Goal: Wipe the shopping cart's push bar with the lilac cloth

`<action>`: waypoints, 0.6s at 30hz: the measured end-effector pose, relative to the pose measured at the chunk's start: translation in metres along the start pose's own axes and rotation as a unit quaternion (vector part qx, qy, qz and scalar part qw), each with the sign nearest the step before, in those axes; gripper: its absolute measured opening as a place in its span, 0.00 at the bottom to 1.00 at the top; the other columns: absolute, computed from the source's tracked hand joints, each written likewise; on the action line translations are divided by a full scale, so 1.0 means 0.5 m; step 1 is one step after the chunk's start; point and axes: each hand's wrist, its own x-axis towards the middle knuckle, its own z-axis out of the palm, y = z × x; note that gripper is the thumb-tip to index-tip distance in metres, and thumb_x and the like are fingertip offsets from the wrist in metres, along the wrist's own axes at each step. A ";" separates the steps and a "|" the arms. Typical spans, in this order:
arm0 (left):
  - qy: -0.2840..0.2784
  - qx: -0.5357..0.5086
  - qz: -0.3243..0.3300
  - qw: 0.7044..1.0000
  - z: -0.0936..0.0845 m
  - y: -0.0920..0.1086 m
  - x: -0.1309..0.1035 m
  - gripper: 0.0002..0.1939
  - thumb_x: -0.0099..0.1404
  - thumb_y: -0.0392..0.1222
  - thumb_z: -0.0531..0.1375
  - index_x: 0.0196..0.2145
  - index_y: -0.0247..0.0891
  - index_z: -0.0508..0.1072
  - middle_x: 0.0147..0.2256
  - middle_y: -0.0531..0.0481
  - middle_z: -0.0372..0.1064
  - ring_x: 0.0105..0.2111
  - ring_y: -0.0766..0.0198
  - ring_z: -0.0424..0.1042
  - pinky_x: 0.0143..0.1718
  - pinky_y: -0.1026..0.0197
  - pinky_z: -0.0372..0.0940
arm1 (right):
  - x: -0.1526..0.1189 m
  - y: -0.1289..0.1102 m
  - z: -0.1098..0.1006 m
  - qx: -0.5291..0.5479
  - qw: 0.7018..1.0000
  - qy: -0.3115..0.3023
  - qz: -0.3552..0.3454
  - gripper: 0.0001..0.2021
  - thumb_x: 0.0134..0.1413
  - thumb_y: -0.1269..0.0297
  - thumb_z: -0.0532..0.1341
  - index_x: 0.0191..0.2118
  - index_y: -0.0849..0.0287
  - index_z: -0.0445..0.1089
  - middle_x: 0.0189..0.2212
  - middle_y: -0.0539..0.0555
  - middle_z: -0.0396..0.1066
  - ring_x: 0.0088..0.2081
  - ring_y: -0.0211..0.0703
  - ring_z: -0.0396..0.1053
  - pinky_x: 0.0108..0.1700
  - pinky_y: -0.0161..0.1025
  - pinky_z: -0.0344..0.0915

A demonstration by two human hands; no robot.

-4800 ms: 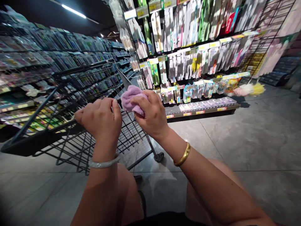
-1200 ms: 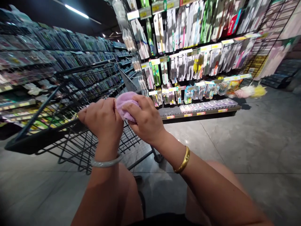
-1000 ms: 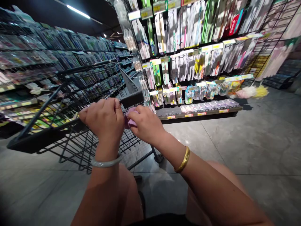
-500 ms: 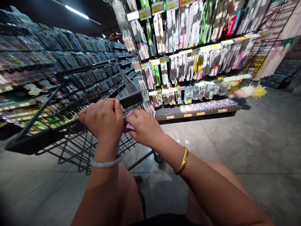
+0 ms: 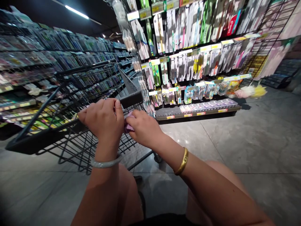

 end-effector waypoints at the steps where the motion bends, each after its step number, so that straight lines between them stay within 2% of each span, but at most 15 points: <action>1: -0.001 -0.001 0.001 1.000 0.000 0.000 0.000 0.18 0.72 0.50 0.46 0.36 0.43 0.71 0.34 0.46 0.71 0.38 0.53 0.63 0.43 0.48 0.47 | 0.001 0.001 -0.002 0.004 1.000 0.000 0.002 0.10 0.54 0.62 0.61 0.43 0.56 0.68 0.46 0.56 0.66 0.47 0.46 0.63 0.45 0.42 0.61; 5: -0.003 -0.005 0.007 1.000 -0.002 0.000 0.000 0.17 0.72 0.50 0.46 0.37 0.43 0.72 0.34 0.46 0.71 0.38 0.52 0.63 0.43 0.48 0.46 | 0.004 0.006 -0.013 0.029 0.999 0.009 0.012 0.10 0.55 0.60 0.60 0.43 0.54 0.69 0.45 0.54 0.67 0.45 0.45 0.64 0.43 0.41 0.61; 11: 0.010 -0.020 0.008 1.000 0.001 -0.002 -0.002 0.17 0.72 0.49 0.46 0.37 0.43 0.72 0.34 0.46 0.71 0.38 0.52 0.63 0.43 0.48 0.46 | 0.005 0.011 -0.008 0.044 0.998 0.045 0.026 0.10 0.53 0.65 0.60 0.43 0.54 0.70 0.45 0.54 0.67 0.47 0.45 0.64 0.48 0.42 0.62; 18: -0.003 -0.045 -0.002 0.999 0.004 -0.003 -0.001 0.17 0.72 0.49 0.47 0.39 0.43 0.73 0.35 0.45 0.71 0.38 0.52 0.62 0.44 0.48 0.46 | 0.004 0.006 0.000 0.030 0.996 0.085 -0.015 0.10 0.53 0.63 0.61 0.43 0.55 0.70 0.46 0.56 0.67 0.47 0.47 0.64 0.48 0.43 0.64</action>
